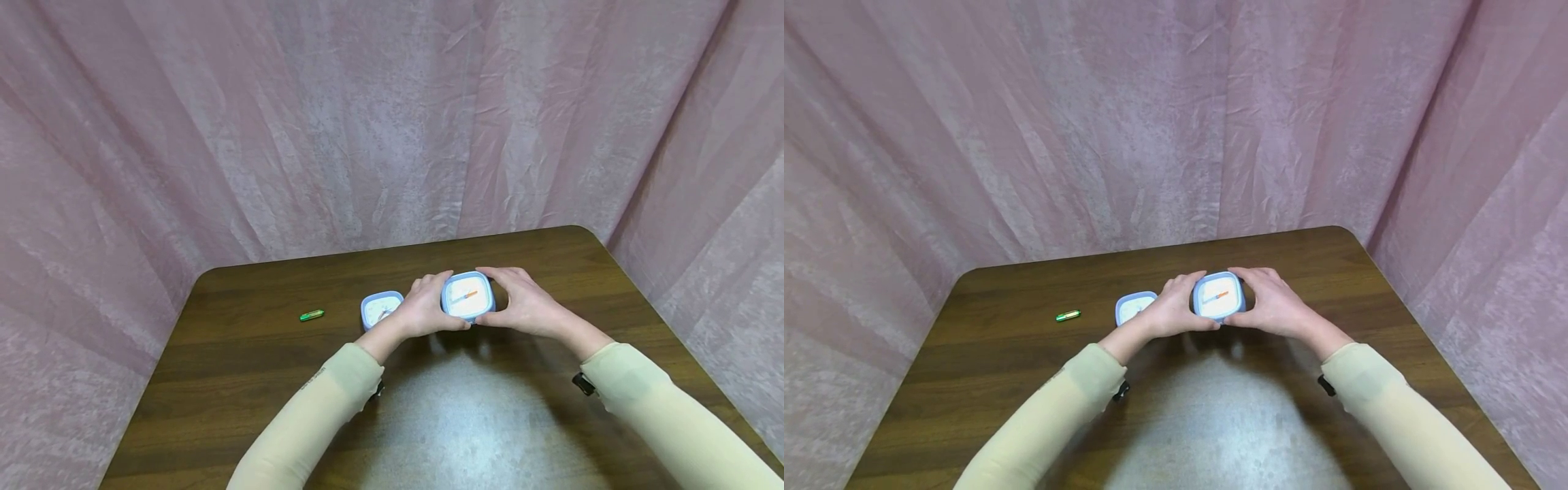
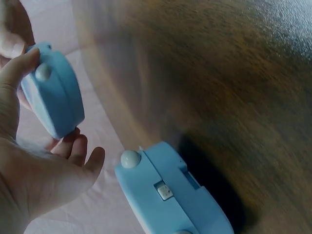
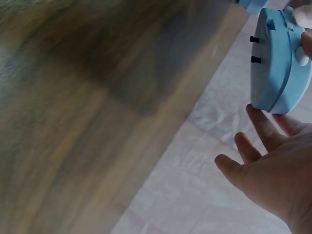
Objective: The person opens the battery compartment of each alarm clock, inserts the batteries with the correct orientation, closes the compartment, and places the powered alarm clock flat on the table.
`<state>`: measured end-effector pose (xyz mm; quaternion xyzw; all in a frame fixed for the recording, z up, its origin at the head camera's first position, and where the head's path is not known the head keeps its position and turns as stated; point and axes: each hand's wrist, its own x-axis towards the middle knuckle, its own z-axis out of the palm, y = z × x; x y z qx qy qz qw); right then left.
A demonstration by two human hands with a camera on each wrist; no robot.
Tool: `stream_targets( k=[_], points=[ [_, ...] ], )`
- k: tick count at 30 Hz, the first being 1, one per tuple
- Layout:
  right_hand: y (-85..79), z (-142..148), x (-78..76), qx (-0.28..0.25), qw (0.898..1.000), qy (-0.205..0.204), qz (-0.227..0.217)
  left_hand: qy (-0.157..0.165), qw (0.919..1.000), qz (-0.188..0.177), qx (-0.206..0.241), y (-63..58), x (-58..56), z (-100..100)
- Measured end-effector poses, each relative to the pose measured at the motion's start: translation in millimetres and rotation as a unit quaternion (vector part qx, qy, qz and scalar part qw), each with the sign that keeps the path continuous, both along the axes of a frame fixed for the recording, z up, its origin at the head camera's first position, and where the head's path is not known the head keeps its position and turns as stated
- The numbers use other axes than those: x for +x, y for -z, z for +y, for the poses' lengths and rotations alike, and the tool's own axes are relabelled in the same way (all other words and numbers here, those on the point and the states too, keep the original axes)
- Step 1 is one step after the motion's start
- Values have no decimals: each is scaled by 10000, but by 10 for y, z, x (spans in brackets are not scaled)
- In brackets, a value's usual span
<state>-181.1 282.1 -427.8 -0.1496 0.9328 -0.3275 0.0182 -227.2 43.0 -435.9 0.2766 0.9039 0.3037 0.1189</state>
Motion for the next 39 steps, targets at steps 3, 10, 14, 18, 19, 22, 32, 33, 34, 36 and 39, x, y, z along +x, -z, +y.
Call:
stream_targets(
  k=[3,10,14,18,19,22,32,33,34,36,39],
  points=[
    [57,48,-24,-247,9995,-41,-179,22,9998,-176,2,-10,-8,-9],
    [145,149,-85,-484,9974,-108,-519,56,9996,-258,-18,-20,-45,10],
    [169,177,-99,-331,9975,-128,-607,82,9997,-30,-229,0,-69,53],
    [211,200,-119,-228,9975,-158,-655,59,9980,215,-586,38,-88,115],
    [229,207,-127,-209,9974,-164,-666,49,9974,247,-681,49,-92,129],
    [271,220,-147,-137,9972,-162,-712,17,9951,320,-932,75,-95,170],
    [358,251,-169,-72,9950,-160,-988,-32,9921,333,-1210,101,-93,220],
    [363,254,-170,-75,9949,-175,-992,-25,9920,322,-1224,103,-95,221],
    [369,256,-172,-82,9948,-191,-992,-21,9917,317,-1244,109,-98,223],
    [376,258,-175,-87,9948,-230,-986,-21,9914,307,-1274,115,-101,225],
    [390,260,-186,-85,9949,-252,-974,-29,9909,288,-1317,133,-112,230]
  ],
)
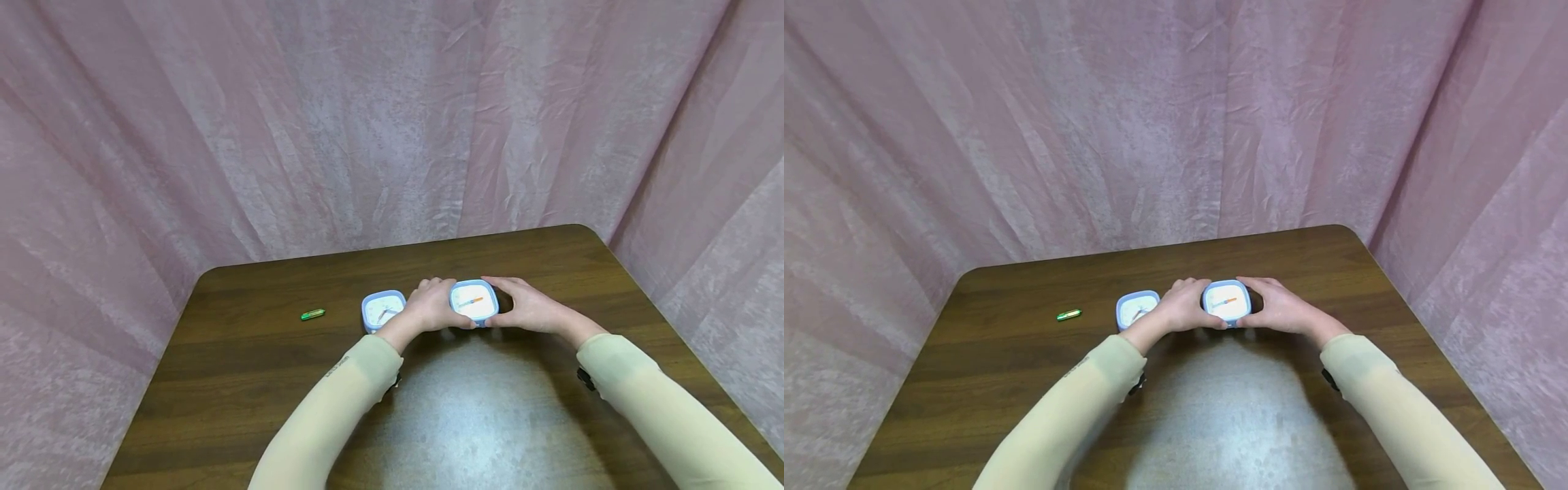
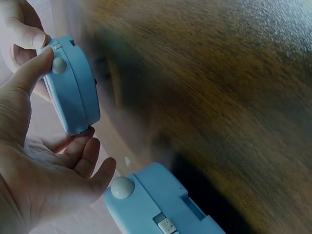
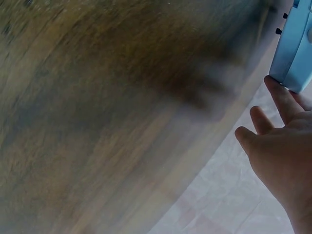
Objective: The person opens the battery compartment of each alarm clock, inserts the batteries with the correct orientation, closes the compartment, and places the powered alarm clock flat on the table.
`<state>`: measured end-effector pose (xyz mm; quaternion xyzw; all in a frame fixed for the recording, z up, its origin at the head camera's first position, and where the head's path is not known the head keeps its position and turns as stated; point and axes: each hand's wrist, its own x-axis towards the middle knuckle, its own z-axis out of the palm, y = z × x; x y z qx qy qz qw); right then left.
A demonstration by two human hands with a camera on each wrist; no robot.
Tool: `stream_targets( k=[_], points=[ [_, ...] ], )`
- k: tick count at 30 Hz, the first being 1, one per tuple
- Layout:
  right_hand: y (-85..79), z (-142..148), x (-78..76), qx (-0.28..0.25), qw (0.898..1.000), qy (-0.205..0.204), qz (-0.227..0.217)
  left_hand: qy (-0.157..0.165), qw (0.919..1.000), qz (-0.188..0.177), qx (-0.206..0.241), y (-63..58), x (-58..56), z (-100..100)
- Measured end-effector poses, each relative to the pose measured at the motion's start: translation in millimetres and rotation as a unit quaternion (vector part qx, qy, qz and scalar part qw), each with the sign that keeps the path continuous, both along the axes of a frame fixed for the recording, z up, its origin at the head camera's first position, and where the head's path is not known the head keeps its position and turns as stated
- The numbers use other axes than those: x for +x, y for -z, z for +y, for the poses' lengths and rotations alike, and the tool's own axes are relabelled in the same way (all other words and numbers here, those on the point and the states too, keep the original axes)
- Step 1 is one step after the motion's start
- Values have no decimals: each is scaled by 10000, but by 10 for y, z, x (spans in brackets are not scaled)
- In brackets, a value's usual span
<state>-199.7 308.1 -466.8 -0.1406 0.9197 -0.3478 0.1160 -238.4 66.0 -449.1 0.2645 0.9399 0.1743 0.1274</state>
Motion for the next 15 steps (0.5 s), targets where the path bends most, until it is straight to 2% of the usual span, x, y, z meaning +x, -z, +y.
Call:
stream_targets(
  k=[11,15],
  points=[
    [64,13,-27,-14,10000,-97,10,-44,9999,-76,-79,8,2,11],
    [85,19,-46,3,9999,-123,7,-24,9998,9,-201,2,7,15]
  ],
)
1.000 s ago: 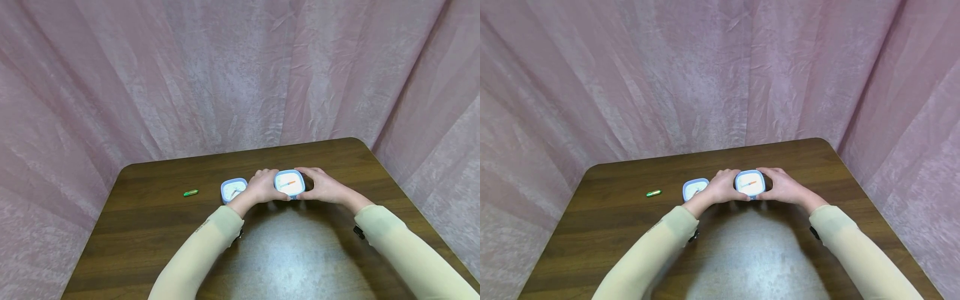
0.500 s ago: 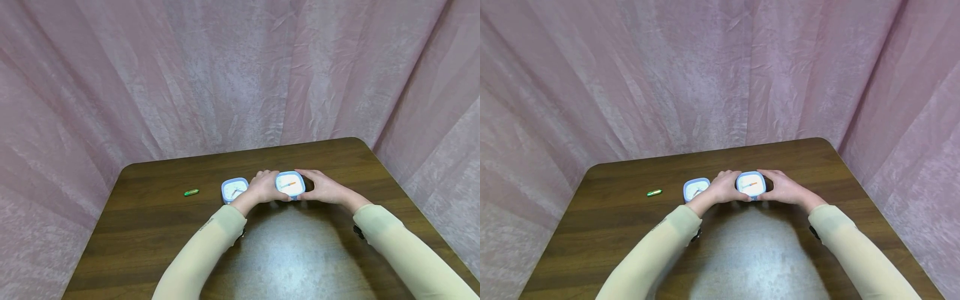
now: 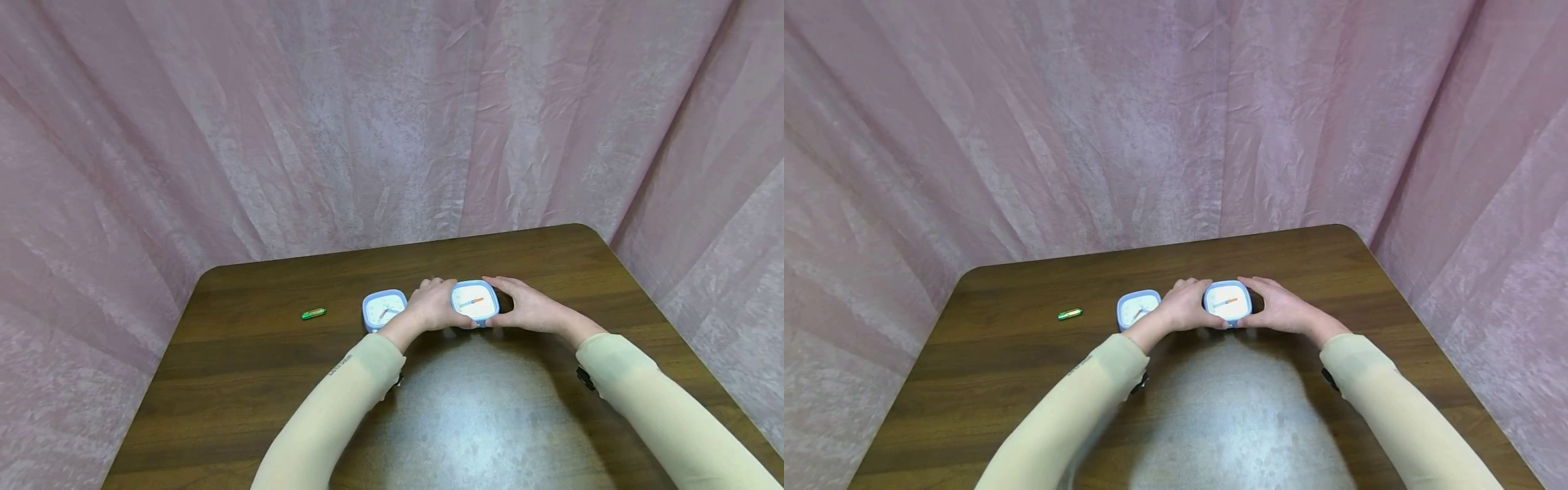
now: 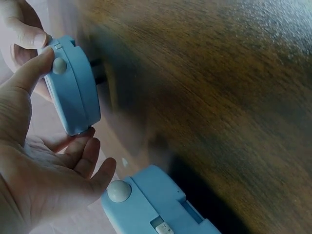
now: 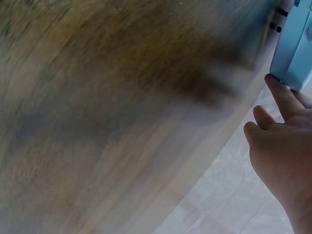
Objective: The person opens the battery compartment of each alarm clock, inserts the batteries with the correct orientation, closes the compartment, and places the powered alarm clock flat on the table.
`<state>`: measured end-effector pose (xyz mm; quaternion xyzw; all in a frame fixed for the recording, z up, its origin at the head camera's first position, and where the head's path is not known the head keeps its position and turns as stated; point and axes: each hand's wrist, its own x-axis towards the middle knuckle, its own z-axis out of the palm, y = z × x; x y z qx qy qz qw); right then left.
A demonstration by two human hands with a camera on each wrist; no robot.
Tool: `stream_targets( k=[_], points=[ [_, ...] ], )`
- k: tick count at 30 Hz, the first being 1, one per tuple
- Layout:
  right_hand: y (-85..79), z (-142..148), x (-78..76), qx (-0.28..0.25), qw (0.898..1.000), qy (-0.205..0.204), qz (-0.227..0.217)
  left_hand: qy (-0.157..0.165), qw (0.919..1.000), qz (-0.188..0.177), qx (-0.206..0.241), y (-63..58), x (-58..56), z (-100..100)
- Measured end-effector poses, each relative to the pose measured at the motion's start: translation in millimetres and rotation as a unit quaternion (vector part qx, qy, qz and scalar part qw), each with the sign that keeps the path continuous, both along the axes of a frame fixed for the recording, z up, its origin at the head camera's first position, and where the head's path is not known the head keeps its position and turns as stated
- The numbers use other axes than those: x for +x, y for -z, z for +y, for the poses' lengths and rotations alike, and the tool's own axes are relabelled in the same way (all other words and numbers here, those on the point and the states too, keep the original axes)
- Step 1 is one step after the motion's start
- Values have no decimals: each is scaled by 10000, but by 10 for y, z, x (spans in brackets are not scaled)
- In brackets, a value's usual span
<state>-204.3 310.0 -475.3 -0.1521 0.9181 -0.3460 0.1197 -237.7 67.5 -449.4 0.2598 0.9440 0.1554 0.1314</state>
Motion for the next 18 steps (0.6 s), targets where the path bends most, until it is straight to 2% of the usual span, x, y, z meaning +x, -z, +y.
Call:
stream_targets(
  k=[11,18],
  points=[
    [15,12,-25,-56,9998,37,-173,-14,10000,29,-45,17,-14,16],
    [12,7,-18,-176,9994,53,-284,-82,9997,-233,-39,6,-9,21]
  ],
)
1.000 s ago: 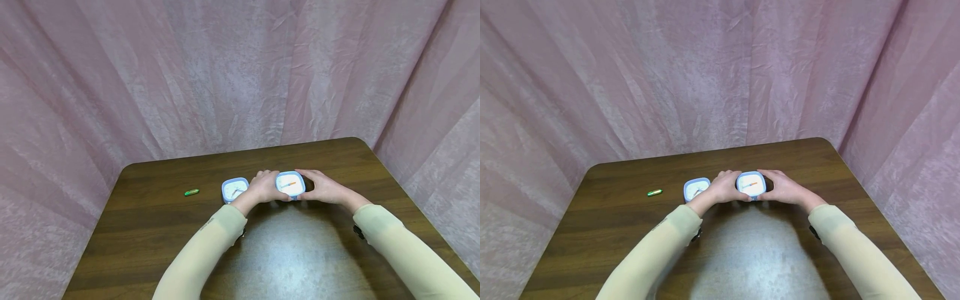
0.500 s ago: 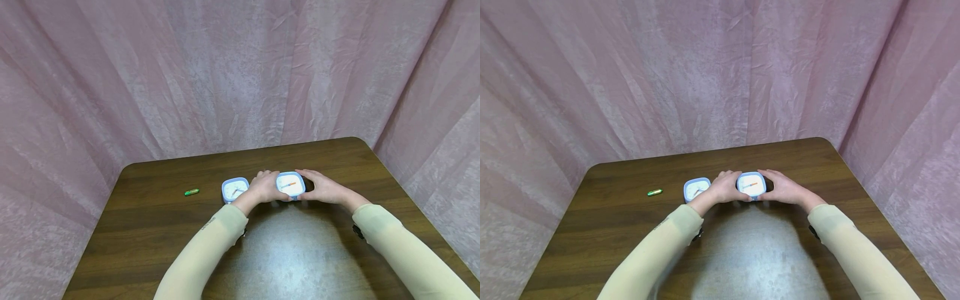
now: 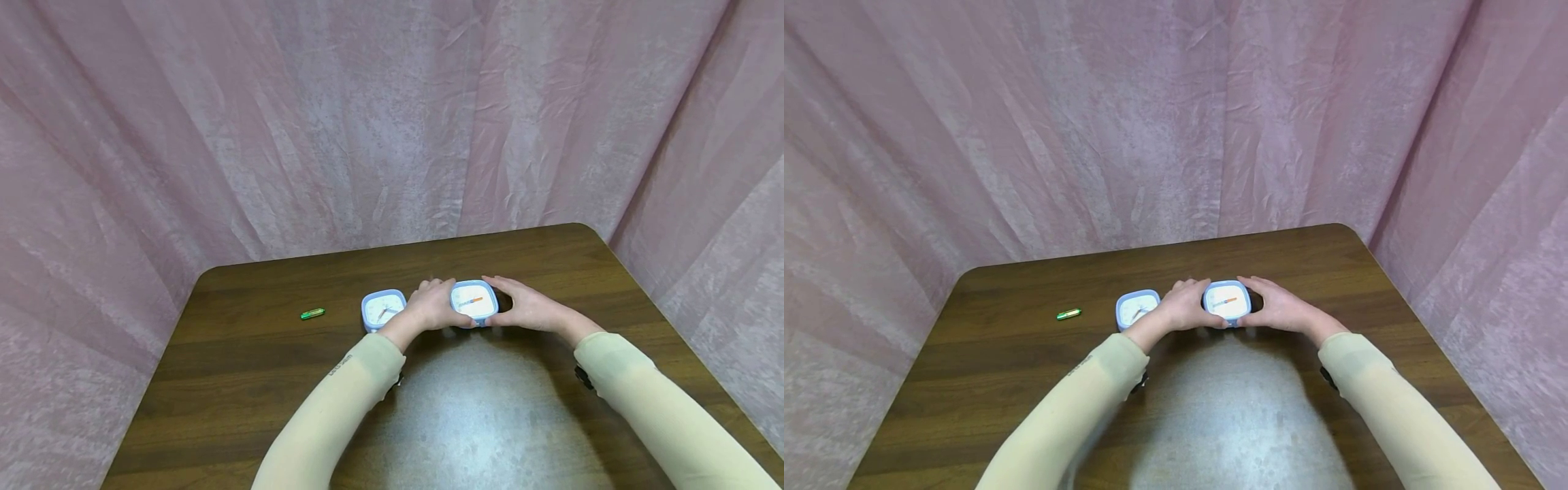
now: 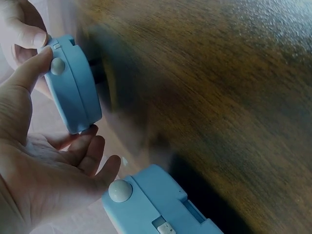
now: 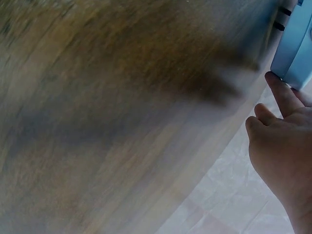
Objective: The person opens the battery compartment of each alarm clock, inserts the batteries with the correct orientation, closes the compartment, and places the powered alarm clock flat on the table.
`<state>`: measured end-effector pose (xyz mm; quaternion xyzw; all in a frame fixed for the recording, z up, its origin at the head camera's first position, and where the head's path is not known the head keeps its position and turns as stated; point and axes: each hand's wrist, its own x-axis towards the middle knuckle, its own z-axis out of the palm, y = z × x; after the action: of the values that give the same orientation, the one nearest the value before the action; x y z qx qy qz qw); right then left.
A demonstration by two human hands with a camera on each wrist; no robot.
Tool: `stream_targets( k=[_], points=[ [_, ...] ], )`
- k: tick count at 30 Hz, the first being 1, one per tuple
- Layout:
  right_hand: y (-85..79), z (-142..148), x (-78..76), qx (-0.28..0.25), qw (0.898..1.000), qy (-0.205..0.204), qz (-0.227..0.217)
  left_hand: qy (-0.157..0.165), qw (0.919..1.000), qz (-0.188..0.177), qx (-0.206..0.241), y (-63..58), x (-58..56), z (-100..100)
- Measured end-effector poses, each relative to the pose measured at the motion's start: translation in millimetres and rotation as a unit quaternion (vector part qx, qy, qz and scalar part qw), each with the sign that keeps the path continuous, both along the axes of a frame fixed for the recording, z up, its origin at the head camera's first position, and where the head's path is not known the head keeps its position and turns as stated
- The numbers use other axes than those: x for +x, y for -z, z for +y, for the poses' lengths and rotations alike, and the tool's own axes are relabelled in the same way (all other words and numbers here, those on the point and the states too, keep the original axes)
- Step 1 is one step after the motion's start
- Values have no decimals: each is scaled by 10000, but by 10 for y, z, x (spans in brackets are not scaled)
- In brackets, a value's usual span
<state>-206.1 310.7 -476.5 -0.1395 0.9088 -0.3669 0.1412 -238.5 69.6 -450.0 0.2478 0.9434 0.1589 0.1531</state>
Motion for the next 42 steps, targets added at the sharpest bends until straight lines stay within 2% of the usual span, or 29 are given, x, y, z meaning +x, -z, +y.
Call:
stream_targets(
  k=[6,15,29,35,42],
  points=[
    [-13,-21,-3,-40,10000,-2,-55,-56,9997,-228,78,4,-3,-8],
    [4,-36,-19,13,9999,61,-125,-100,9997,-190,151,35,-29,-1],
    [-8,-37,6,-4,9997,84,-219,-143,9996,-181,182,11,-5,-7],
    [-17,-12,21,-123,9996,61,-231,-32,9993,-217,293,16,-1,-42],
    [-34,38,44,39,9998,93,149,319,9986,-43,412,-23,-27,-126]
  ],
)
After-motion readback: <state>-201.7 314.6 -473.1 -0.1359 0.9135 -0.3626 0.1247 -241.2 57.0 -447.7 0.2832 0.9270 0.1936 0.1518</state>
